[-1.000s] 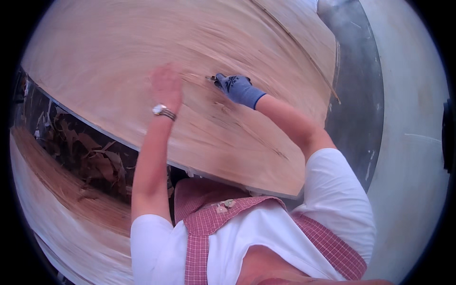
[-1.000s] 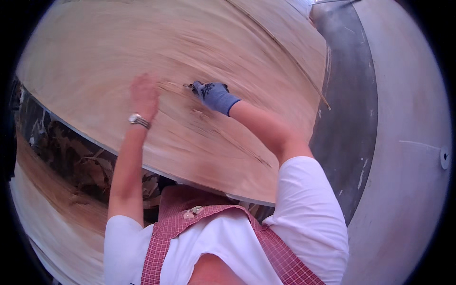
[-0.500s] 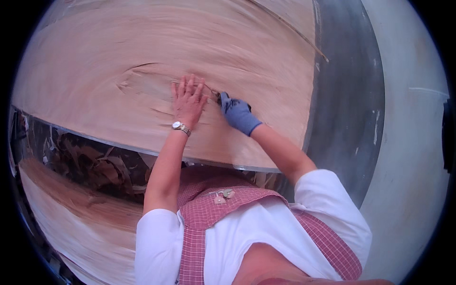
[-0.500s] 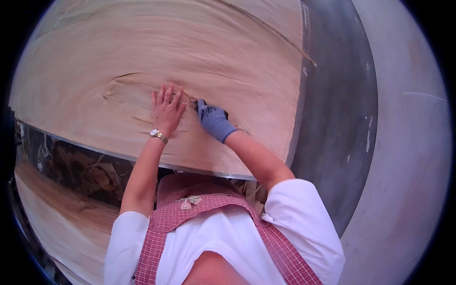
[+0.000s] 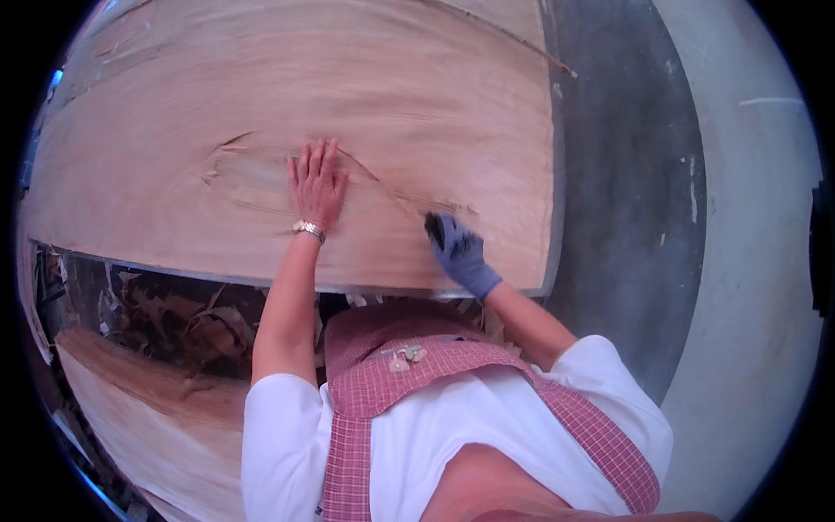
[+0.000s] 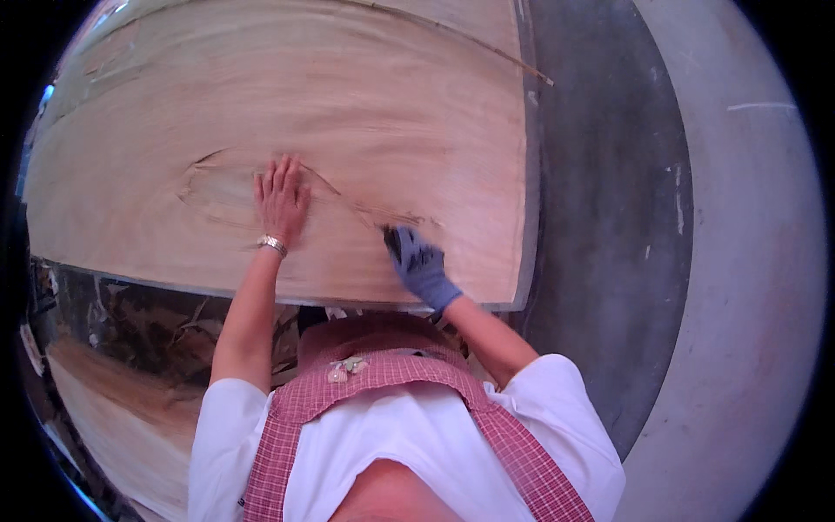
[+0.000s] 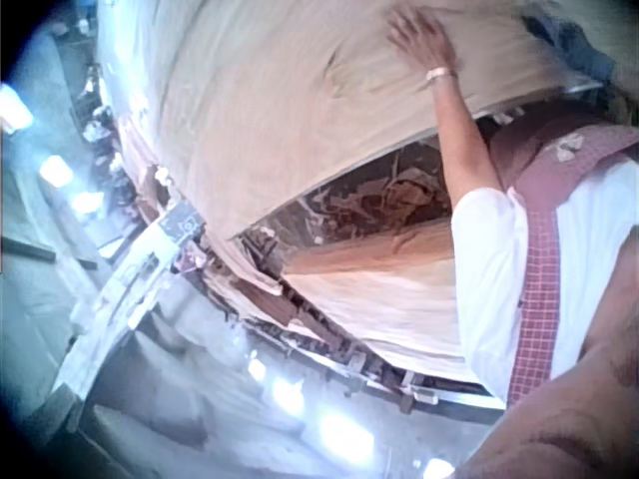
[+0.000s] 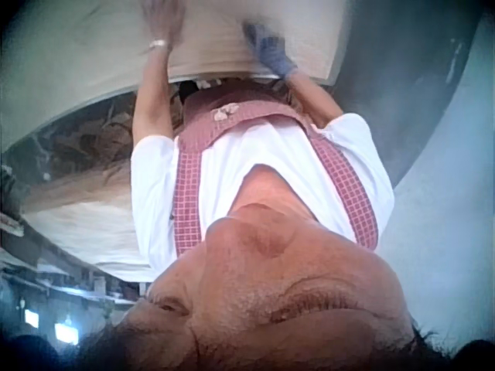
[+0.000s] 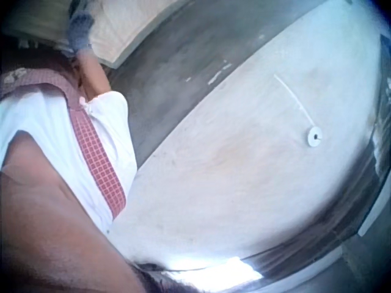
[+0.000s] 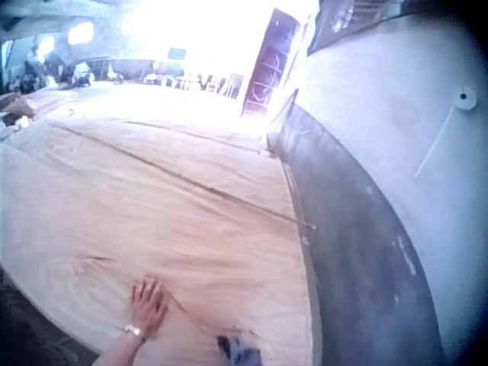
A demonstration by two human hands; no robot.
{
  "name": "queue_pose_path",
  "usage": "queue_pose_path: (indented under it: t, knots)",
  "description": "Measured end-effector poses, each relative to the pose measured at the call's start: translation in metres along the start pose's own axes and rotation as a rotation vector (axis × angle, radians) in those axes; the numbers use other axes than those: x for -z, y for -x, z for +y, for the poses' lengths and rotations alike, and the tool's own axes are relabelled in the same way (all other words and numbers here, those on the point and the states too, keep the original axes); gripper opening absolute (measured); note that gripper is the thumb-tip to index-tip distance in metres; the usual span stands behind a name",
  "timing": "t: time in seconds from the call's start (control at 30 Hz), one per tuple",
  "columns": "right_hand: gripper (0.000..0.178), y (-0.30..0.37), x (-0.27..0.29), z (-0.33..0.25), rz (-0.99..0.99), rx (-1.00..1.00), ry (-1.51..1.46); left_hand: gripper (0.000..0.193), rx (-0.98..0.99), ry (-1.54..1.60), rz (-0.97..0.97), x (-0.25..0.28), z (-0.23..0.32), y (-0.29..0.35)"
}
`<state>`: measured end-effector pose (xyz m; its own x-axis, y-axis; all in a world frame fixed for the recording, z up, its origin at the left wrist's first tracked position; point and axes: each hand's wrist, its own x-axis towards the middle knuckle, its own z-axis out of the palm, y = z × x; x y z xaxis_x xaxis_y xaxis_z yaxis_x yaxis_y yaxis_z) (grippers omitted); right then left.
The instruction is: The person applies adhesive tape to cracks and holes in sheets of wood veneer using a small utility knife and tape strips.
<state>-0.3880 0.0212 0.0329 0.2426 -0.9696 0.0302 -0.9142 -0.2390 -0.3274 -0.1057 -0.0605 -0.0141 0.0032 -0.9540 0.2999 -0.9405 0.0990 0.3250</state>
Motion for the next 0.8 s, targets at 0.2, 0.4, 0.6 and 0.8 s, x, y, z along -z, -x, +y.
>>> queue_pose_path:
  t: [0.2, 0.4, 0.6, 0.8]
  knots:
    - [0.03, -0.027, -0.017, 0.029, 0.095, -0.025, 0.119, 0.056, -0.274, -0.027, -0.05, 0.019, 0.015, 0.015]
    - [0.022, -0.016, -0.002, 0.034, 0.242, -0.039, -0.007, 0.035, -0.42, -0.317, -0.196, 0.014, 0.021, 0.005]
    - [0.042, 0.001, 0.094, 0.11, 0.478, -0.389, 0.227, 0.013, -0.519, -0.284, -0.268, 0.019, 0.015, -0.011]
    - [0.031, 0.026, 0.054, 0.097, 0.321, -0.404, -0.022, 0.013, -0.348, 0.2, 0.029, 0.065, 0.024, -0.013]
